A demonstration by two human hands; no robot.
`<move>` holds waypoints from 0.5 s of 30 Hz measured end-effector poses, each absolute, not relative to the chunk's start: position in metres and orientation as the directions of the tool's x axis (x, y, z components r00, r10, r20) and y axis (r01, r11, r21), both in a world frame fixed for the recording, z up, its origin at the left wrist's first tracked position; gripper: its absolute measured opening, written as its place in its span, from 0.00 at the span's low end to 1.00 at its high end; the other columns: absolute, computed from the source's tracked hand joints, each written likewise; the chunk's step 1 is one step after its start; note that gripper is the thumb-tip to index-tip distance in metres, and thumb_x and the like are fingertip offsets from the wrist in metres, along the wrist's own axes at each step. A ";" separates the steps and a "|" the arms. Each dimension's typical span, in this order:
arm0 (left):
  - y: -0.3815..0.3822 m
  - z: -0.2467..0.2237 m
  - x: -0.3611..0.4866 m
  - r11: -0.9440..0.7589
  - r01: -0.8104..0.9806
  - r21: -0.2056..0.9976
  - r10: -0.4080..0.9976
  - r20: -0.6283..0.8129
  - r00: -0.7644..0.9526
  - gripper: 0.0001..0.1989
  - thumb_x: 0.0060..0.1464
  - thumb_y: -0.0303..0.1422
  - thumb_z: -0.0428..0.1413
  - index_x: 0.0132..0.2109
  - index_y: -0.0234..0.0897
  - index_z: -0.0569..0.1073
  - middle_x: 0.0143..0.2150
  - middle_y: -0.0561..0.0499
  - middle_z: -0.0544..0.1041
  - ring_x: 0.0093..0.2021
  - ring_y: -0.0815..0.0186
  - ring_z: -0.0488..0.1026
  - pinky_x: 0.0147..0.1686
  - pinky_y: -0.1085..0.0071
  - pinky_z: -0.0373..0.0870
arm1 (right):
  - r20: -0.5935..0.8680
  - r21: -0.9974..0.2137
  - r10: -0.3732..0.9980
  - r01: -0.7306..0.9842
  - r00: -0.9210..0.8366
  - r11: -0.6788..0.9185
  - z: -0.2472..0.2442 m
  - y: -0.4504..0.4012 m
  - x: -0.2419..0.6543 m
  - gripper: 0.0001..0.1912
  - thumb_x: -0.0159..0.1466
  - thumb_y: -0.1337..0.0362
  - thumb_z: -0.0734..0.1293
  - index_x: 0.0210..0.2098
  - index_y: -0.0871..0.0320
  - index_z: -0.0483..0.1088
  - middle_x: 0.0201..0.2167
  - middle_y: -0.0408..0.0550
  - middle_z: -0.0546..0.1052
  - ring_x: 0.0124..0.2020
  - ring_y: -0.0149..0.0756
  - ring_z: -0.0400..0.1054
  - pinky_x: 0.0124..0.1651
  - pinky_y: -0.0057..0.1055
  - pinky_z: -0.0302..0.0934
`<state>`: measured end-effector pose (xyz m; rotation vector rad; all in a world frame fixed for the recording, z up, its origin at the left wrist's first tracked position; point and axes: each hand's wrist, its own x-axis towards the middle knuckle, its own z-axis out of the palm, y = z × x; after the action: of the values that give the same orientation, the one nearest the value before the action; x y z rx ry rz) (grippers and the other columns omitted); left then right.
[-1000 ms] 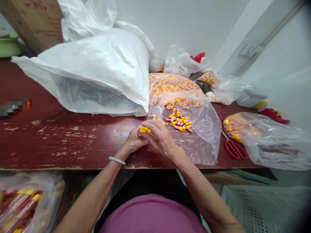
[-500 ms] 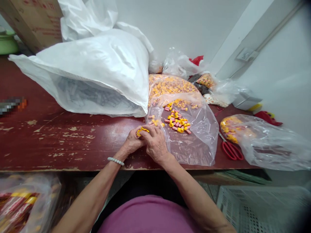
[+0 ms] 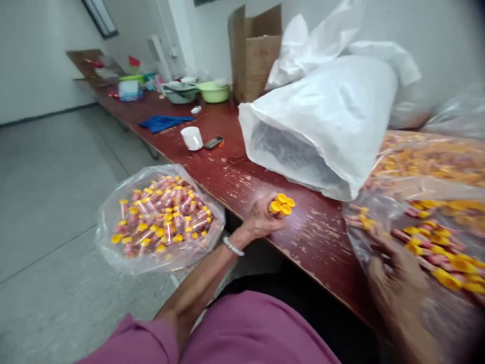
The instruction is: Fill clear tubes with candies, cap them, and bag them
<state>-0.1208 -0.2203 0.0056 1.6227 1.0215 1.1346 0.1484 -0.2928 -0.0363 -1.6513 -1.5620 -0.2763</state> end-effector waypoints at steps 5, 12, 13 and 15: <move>-0.229 0.036 -0.252 -0.170 0.765 0.622 0.945 0.324 -0.054 0.14 0.40 0.25 0.54 0.39 0.38 0.69 0.31 0.54 0.71 0.31 0.68 0.68 0.30 0.74 0.61 | 0.693 -0.323 0.708 0.936 0.134 0.138 -0.041 -0.300 0.141 0.17 0.60 0.63 0.57 0.40 0.61 0.74 0.36 0.57 0.77 0.36 0.44 0.72 0.40 0.36 0.66; -0.229 0.039 -0.387 0.231 0.927 0.295 0.922 0.238 -0.305 0.13 0.38 0.28 0.55 0.36 0.37 0.70 0.25 0.50 0.70 0.27 0.62 0.67 0.27 0.68 0.56 | 0.651 -0.329 0.745 0.939 0.146 0.104 -0.038 -0.303 0.140 0.20 0.61 0.60 0.55 0.41 0.63 0.74 0.35 0.56 0.78 0.34 0.44 0.74 0.35 0.34 0.65; -0.233 0.037 -0.395 0.247 0.924 0.291 0.923 0.220 -0.316 0.13 0.38 0.29 0.56 0.36 0.37 0.70 0.25 0.50 0.71 0.27 0.60 0.68 0.27 0.68 0.56 | 0.650 -0.318 0.748 0.942 0.136 0.105 -0.038 -0.303 0.139 0.20 0.61 0.59 0.55 0.40 0.63 0.74 0.36 0.56 0.78 0.35 0.43 0.74 0.35 0.33 0.65; -0.243 0.032 -0.403 0.270 0.921 0.282 0.924 0.192 -0.330 0.15 0.38 0.30 0.56 0.39 0.38 0.71 0.27 0.49 0.72 0.29 0.58 0.69 0.28 0.67 0.57 | 0.642 -0.300 0.758 0.948 0.117 0.108 -0.038 -0.302 0.139 0.21 0.61 0.59 0.55 0.40 0.63 0.74 0.35 0.56 0.79 0.33 0.41 0.74 0.32 0.31 0.65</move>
<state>-0.4026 -0.2430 0.0324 1.8125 2.4948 0.5416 0.1385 -0.3019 -0.0383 -1.6876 -1.6786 -0.3398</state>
